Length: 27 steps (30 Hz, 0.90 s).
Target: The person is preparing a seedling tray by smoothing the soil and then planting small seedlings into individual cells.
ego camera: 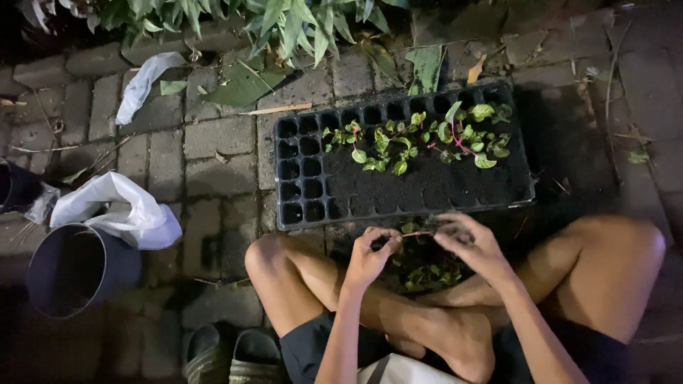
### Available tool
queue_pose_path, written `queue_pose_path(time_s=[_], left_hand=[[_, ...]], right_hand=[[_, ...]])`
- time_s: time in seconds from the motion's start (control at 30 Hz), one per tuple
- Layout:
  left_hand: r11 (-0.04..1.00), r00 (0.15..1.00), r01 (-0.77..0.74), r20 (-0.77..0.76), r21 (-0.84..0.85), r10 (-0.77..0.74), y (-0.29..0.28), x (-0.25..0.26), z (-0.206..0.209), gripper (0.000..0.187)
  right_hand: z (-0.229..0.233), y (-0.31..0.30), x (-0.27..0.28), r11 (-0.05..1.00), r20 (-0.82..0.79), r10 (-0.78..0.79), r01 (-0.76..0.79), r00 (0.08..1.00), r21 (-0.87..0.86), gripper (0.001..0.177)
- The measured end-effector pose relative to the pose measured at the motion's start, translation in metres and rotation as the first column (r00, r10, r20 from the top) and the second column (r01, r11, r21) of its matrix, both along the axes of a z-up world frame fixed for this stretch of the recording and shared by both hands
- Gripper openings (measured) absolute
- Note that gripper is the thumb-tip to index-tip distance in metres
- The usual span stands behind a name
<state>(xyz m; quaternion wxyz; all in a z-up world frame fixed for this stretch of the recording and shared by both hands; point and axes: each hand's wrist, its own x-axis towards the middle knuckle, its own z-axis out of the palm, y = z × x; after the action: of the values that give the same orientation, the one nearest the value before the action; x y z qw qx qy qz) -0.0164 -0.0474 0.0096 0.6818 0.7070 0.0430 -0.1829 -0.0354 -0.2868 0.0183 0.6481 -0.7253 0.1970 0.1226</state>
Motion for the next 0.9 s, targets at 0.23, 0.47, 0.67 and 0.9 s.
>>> queue_pose_path(time_s=[0.23,0.47,0.67,0.9], left_hand=[[0.999,0.999,-0.003,-0.043,-0.042,0.001,-0.001,0.002,-0.007,0.015],[0.998,0.999,-0.029,-0.037,-0.052,0.028,-0.002,-0.004,-0.018,0.014],[0.977,0.939,0.03,0.33,0.213,-0.101,-0.009,-0.005,0.011,0.019],[0.877,0.784,-0.212,0.611,0.431,-0.11,0.028,0.042,0.016,0.013]], right_hand=[[-0.014,0.01,-0.001,0.994,0.013,0.095,-0.095,0.995,0.048,0.025],[-0.01,0.023,-0.004,0.997,0.059,0.075,-0.077,0.995,0.02,0.022],[0.057,0.037,0.007,0.919,0.031,0.236,-0.213,0.971,-0.332,0.021],[0.073,0.074,0.074,0.773,0.015,0.446,-0.377,0.895,-0.51,0.026]])
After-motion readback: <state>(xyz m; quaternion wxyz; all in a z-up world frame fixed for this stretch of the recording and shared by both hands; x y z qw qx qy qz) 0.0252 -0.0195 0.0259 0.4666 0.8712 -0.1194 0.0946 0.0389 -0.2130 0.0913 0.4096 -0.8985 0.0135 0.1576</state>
